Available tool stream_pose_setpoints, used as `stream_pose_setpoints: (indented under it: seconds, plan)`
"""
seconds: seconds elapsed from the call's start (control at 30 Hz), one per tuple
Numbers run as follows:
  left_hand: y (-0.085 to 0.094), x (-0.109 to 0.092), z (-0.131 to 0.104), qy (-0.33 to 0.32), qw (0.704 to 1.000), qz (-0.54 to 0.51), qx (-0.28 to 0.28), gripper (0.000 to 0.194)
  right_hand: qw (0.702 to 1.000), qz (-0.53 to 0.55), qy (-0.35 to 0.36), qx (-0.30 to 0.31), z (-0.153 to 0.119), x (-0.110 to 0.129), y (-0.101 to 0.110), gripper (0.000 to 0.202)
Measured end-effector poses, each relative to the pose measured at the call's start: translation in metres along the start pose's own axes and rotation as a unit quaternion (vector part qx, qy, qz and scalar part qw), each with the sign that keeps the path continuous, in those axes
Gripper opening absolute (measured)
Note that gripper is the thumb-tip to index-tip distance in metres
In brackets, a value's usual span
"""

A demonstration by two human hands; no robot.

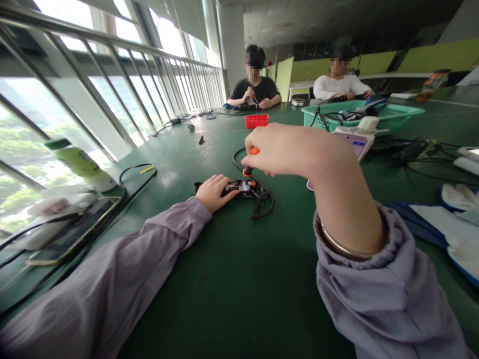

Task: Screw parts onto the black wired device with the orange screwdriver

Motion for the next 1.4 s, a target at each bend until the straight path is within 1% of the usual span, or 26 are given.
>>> stream_pose_setpoints:
  seconds: [0.07,0.1,0.13,0.23,0.3,0.4,0.5,0.57,0.63,0.73,0.8,0.87,0.97,1.0,1.07,1.17,1.23,1.4]
  plan:
    - [0.000,0.000,0.000,0.001,1.000,0.002,0.000,0.042,0.999,0.005,-0.022,0.040,-0.002,0.001,-0.006,0.037]
    - [0.000,-0.001,0.000,0.001,1.000,0.003,0.000,0.042,0.999,0.004,-0.025,0.047,-0.002,0.001,-0.008,0.038]
    - [0.000,-0.001,0.000,0.001,1.000,0.002,0.001,0.042,0.999,0.002,-0.020,0.035,-0.002,0.002,-0.006,0.037]
    - [0.000,-0.001,0.000,0.000,1.000,0.000,0.004,0.043,0.999,-0.018,0.006,-0.036,0.002,0.001,0.003,0.036]
    - [0.000,-0.001,0.001,0.000,1.000,0.000,0.005,0.044,0.998,-0.033,0.013,-0.057,0.003,-0.002,0.006,0.034]
    - [-0.001,-0.001,0.001,-0.001,1.000,0.002,0.002,0.044,0.999,-0.027,0.004,-0.036,0.003,-0.005,0.003,0.031]
    - [-0.001,0.000,0.001,-0.003,1.000,0.007,-0.001,0.044,1.000,-0.012,-0.010,0.001,0.002,-0.004,-0.003,0.040]
    - [-0.002,0.000,0.000,-0.005,1.000,0.008,-0.003,0.044,1.000,-0.009,-0.008,0.007,0.002,-0.001,-0.004,0.042]
    - [-0.002,0.000,0.000,-0.008,1.000,0.007,-0.005,0.044,1.000,-0.015,0.001,-0.007,0.002,0.001,-0.001,0.038]
    - [-0.002,0.000,0.000,-0.008,1.000,0.003,-0.006,0.043,0.998,-0.035,0.025,-0.041,0.003,0.003,0.004,0.025]
    - [-0.002,0.000,0.001,-0.005,1.000,0.001,-0.003,0.042,0.997,-0.043,0.033,-0.050,0.002,0.003,0.006,0.022]
    - [-0.001,0.000,0.001,-0.002,1.000,0.001,0.001,0.042,0.999,-0.034,0.019,-0.034,0.001,0.000,0.004,0.026]
    - [-0.001,-0.001,0.001,0.000,1.000,0.001,0.007,0.042,1.000,0.004,-0.017,0.012,0.000,-0.007,-0.004,0.038]
    - [0.000,-0.001,0.001,0.000,1.000,0.002,0.008,0.042,1.000,0.011,-0.023,0.017,0.000,-0.008,-0.005,0.040]
    - [0.000,-0.001,0.000,0.002,1.000,0.004,0.009,0.042,1.000,0.002,-0.016,-0.002,0.002,-0.008,-0.002,0.036]
    - [0.000,-0.002,0.000,0.002,1.000,0.002,0.007,0.042,0.998,-0.022,0.023,-0.045,0.004,-0.002,0.005,0.023]
    - [0.000,-0.002,0.001,0.001,1.000,0.001,0.006,0.042,0.998,-0.020,0.031,-0.053,0.004,0.002,0.006,0.023]
    - [0.000,-0.002,0.001,0.000,1.000,0.006,0.002,0.042,1.000,0.008,-0.006,0.012,0.003,0.000,-0.005,0.038]
Point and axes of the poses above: each hand's wrist, its own z-axis towards the middle knuckle, its own y-axis out of the back of the hand, x = y × z, the point moved 9 cm from there along z, towards the middle knuckle, and after that the axes turned 14 degrees about -x, right-handed, at the moved point
